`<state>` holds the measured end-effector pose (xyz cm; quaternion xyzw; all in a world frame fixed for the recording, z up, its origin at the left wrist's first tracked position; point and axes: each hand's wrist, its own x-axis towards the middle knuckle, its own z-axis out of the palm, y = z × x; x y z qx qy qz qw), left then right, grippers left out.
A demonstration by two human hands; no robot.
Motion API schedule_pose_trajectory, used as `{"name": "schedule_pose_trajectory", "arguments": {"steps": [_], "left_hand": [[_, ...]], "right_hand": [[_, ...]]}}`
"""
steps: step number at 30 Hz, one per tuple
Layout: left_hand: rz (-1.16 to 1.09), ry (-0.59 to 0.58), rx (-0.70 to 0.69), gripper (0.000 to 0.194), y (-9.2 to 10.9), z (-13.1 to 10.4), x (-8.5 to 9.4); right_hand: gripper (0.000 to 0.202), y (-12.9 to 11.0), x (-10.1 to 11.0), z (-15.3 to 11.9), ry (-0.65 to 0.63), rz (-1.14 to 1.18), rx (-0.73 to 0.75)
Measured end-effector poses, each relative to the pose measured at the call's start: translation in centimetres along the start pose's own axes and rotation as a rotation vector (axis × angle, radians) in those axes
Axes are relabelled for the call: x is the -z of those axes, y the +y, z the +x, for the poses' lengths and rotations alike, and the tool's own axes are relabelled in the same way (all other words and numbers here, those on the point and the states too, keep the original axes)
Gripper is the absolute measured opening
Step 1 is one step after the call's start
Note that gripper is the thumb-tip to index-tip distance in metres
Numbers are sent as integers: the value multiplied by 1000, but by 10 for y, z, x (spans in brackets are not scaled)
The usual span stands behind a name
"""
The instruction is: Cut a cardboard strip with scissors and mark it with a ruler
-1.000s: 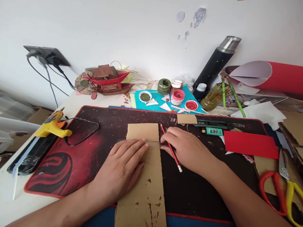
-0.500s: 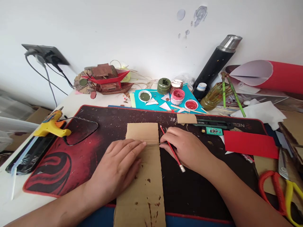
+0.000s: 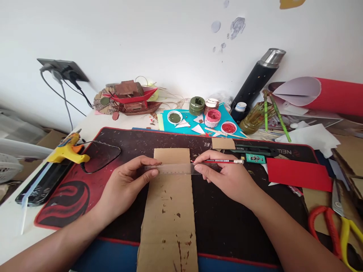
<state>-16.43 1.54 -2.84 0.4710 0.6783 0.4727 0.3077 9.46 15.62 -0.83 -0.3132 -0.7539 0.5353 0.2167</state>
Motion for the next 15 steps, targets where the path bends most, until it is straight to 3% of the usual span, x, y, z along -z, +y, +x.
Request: {"name": "schedule_pose_trajectory", "arguments": {"steps": [7, 13, 15], "left_hand": [[-172, -34, -11, 25, -1, 2, 0], [-630, -4, 109, 59, 4, 9, 0], [-743, -27, 181, 58, 6, 11, -1]], "right_hand": [[15, 3, 0, 2, 11, 51, -70], [24, 2, -2, 4, 28, 160, -145], [25, 3, -7, 3, 8, 203, -164]]}}
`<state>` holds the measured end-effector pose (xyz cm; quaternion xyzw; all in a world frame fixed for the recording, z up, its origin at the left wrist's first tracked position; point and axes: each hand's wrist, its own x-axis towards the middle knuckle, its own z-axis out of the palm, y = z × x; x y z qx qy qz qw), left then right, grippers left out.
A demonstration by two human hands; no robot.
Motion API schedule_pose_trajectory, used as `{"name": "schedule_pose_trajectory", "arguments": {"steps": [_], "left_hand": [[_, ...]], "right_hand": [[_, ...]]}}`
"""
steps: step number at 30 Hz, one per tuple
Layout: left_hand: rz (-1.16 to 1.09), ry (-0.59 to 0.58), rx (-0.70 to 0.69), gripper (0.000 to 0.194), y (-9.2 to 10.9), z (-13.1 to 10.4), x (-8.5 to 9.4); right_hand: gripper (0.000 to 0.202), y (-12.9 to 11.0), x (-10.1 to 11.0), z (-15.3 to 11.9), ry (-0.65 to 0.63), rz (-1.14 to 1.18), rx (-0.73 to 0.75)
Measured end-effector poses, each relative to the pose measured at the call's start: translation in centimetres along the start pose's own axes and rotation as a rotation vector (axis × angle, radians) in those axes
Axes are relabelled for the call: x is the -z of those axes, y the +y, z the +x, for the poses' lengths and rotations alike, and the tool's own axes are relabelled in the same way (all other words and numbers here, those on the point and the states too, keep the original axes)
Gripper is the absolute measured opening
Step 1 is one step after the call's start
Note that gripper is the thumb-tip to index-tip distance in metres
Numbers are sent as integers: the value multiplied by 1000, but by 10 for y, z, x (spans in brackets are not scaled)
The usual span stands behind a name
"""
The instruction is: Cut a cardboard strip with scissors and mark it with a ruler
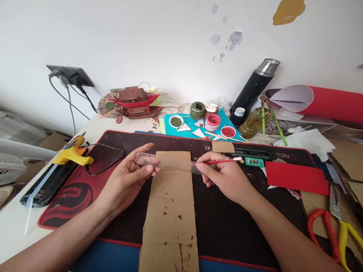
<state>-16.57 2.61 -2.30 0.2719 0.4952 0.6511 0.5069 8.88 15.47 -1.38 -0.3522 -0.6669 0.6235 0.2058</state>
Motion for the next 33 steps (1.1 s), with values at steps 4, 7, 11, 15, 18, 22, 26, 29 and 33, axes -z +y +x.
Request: {"name": "schedule_pose_trajectory", "arguments": {"steps": [4, 7, 11, 15, 18, 22, 26, 29, 33], "left_hand": [[-15, -24, 9, 28, -3, -4, -2], [68, -72, -23, 26, -7, -12, -6], [44, -179, 3, 27, 0, -16, -10], [-70, -155, -86, 20, 20, -11, -9], [5, -180, -129, 22, 28, -13, -6], [408, -443, -30, 28, 23, -25, -4], [813, -691, -239, 19, 15, -30, -6], [872, -710, -289, 26, 14, -29, -8], [913, -717, -297, 34, 14, -27, -6]], "right_hand": [[17, 4, -13, -5, -91, -94, 36], [17, 2, -24, -11, -180, -259, 156], [23, -5, -33, -20, -334, -365, 275], [30, -8, -30, -20, -309, -235, 241], [33, -5, -24, -16, -194, -88, 187], [46, -3, -18, -13, -89, 147, 114], [46, -7, -22, -17, -177, 139, 113], [29, -11, -28, -21, -274, -6, 122], [22, -13, -31, -20, -263, -130, 117]]}}
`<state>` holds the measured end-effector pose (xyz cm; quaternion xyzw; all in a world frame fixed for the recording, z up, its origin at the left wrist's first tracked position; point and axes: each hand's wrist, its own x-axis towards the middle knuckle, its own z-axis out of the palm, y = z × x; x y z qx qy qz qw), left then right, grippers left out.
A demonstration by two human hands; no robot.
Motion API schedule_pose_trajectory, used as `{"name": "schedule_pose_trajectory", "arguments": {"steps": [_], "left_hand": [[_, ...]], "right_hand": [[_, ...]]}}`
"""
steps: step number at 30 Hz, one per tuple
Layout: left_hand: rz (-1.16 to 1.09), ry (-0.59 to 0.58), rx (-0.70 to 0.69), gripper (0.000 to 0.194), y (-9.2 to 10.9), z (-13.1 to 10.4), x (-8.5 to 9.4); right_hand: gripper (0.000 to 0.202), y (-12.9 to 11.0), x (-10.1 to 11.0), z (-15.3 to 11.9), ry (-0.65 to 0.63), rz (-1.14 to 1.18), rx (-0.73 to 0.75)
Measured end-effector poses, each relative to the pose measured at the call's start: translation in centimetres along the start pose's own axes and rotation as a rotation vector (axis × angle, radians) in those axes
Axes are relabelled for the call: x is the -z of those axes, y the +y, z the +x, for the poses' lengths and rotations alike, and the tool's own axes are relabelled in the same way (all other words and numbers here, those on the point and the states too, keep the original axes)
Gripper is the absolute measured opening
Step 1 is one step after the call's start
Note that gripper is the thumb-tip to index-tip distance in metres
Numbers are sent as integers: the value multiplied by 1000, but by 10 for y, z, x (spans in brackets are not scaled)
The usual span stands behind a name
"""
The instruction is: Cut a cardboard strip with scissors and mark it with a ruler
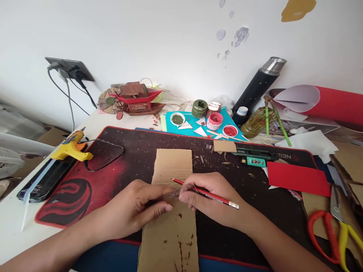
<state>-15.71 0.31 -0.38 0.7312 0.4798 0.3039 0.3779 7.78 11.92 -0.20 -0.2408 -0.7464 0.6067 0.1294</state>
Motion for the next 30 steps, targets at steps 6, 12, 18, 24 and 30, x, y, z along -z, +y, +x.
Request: {"name": "schedule_pose_trajectory", "arguments": {"steps": [6, 12, 18, 24, 30], "left_hand": [[204, 203, 88, 33, -14, -3, 5], [318, 391, 97, 18, -24, -1, 12], [513, 335, -43, 21, -36, 6, 8], [740, 344, -121, 19, -41, 14, 3], [862, 403, -130, 16, -33, 16, -1]], "right_hand": [[26, 6, 19, 5, 174, -7, -54], [32, 18, 37, 7, 326, 95, -68], [22, 27, 37, 8, 286, -314, -22], [18, 31, 35, 8, 294, -572, 104], [18, 35, 36, 7, 260, -774, 200]]}}
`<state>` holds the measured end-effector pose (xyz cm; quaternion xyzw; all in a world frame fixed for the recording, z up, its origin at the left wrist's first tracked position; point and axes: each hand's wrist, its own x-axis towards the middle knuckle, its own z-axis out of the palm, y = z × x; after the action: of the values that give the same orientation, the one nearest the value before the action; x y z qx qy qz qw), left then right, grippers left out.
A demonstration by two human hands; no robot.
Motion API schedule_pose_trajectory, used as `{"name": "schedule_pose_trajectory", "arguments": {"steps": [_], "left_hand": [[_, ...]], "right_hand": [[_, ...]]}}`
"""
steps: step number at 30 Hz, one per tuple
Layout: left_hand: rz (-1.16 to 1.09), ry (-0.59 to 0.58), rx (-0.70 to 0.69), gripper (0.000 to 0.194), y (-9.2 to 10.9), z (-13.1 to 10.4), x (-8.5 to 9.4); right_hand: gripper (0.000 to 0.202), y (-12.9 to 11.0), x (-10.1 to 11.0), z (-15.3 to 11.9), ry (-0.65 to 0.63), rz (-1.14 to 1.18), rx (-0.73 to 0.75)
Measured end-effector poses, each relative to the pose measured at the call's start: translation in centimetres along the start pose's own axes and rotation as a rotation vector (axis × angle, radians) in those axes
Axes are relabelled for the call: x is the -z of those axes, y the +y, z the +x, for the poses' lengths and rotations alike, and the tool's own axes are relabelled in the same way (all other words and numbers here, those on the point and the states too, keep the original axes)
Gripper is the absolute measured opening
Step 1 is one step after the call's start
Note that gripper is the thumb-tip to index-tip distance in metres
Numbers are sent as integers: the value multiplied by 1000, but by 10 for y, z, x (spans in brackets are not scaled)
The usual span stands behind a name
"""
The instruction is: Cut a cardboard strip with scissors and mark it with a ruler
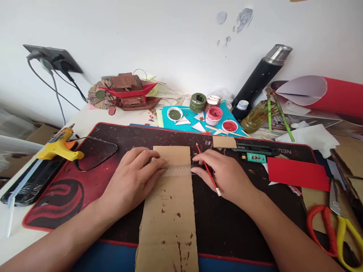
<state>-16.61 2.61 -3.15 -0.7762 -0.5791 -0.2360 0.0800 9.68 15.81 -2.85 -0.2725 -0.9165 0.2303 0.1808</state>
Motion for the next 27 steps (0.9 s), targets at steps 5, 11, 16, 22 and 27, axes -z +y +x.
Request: {"name": "schedule_pose_trajectory", "arguments": {"steps": [5, 11, 16, 22, 27], "left_hand": [[-85, -59, -110, 18, 16, -8, 1], [-89, -70, -144, 19, 29, -12, -2], [-11, -95, -188, 28, 33, -18, -3], [66, -104, -133, 33, 36, -24, -7], [79, -110, -138, 31, 36, -24, -8]], "right_hand": [[31, -3, 3, 0, -99, -148, 52], [19, -4, 5, 2, -141, -192, 4], [19, -3, 8, 1, -169, -176, -11], [18, -2, 11, 0, -192, -172, -28], [18, -2, 12, 0, -203, -173, -39]]}}
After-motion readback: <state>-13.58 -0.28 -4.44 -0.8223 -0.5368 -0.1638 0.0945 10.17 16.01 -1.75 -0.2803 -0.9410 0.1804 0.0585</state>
